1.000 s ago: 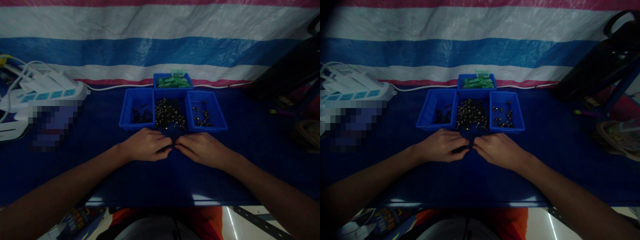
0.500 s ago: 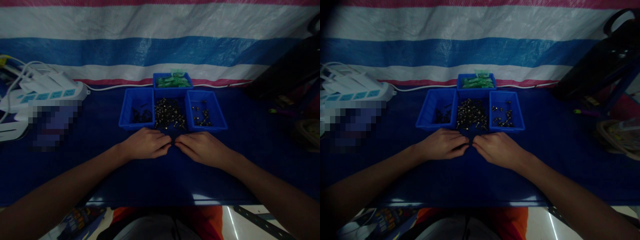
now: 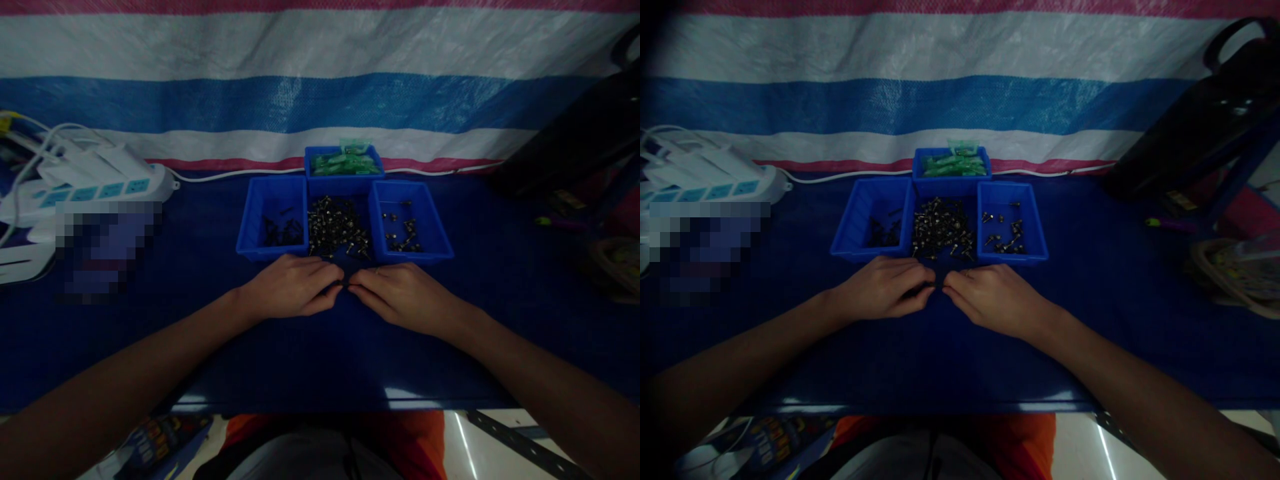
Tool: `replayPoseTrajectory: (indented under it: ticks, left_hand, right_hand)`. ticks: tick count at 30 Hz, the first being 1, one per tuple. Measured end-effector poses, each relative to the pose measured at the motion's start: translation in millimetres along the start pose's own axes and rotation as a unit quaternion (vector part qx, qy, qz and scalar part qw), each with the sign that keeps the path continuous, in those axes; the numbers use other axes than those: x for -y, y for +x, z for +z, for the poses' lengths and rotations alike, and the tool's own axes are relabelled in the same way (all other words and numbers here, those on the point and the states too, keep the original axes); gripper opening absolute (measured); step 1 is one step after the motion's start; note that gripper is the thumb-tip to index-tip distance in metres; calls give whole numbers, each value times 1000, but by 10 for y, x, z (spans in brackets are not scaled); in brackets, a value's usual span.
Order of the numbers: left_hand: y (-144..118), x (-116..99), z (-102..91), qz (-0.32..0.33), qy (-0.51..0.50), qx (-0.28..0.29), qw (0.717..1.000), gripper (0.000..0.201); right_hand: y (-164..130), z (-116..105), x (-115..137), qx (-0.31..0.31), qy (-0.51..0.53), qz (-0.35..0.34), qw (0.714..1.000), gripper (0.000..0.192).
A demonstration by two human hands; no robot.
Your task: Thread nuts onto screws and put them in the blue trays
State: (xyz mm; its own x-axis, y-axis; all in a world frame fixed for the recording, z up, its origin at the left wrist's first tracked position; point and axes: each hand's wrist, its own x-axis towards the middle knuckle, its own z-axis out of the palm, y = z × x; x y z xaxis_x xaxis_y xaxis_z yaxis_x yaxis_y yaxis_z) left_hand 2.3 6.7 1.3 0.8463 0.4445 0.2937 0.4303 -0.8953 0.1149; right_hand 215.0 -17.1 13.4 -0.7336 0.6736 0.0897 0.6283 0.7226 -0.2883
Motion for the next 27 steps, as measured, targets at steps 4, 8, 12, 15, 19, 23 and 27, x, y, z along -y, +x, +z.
replayPoseTrajectory:
  ticks: [4,8,12,15,19,23,27]
  left_hand:
    - [3,-13,-6,26,0,-24,999,18]
    - [1,-5,-9,43,-5,-18,999,18]
    - [-3,-9,1,60,-17,-11,998,17]
    - [-6,-22,9,54,-31,11,998,15]
    - [-5,-18,7,28,-18,24,999,16]
    - [1,-5,4,38,14,16,999,19]
    - [-1,-6,9,41,29,18,999,21]
  right_hand:
    - [4,14,-2,4,-14,-3,1000,21]
    - [13,30,-7,3,-6,-6,1000,22]
    - [21,39,-13,3,1,-11,1000,23]
    - [22,29,-12,6,3,-4,1000,24]
    - [21,-2,-10,17,11,10,1000,21]
    - [21,-11,-1,29,27,5,999,23]
    - [23,3,7,27,16,3,1000,25]
